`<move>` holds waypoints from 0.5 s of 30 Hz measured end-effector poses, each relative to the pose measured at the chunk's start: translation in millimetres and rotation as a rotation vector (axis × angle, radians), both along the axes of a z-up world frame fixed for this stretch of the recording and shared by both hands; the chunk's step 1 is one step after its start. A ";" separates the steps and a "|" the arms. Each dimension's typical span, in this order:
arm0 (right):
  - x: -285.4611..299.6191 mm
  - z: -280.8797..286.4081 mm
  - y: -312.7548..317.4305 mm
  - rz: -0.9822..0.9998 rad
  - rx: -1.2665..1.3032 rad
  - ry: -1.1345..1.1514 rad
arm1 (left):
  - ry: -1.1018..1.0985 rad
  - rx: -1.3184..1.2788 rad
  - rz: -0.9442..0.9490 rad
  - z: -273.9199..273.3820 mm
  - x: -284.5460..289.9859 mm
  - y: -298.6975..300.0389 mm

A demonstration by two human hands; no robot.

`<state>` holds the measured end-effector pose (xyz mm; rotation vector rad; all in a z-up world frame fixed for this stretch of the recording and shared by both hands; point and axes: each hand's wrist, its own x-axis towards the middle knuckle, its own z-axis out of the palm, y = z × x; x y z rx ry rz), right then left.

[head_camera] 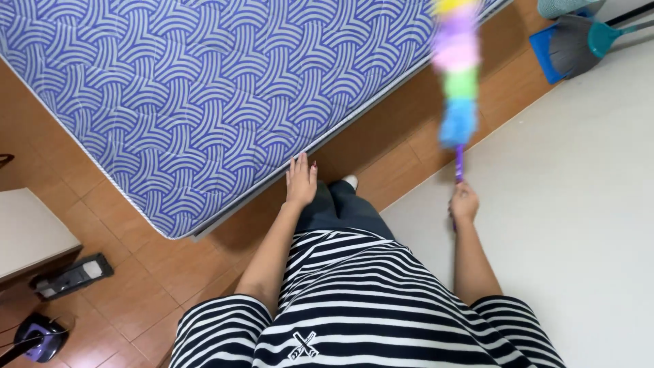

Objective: Dusting a blue patterned mattress with a colorful feather duster.

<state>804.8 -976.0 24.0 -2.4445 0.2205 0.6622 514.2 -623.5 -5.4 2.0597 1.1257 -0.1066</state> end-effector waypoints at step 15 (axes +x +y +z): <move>-6.1 73.2 169.9 0.714 0.030 -0.176 | -0.125 0.022 -0.051 -0.2 130.4 39.9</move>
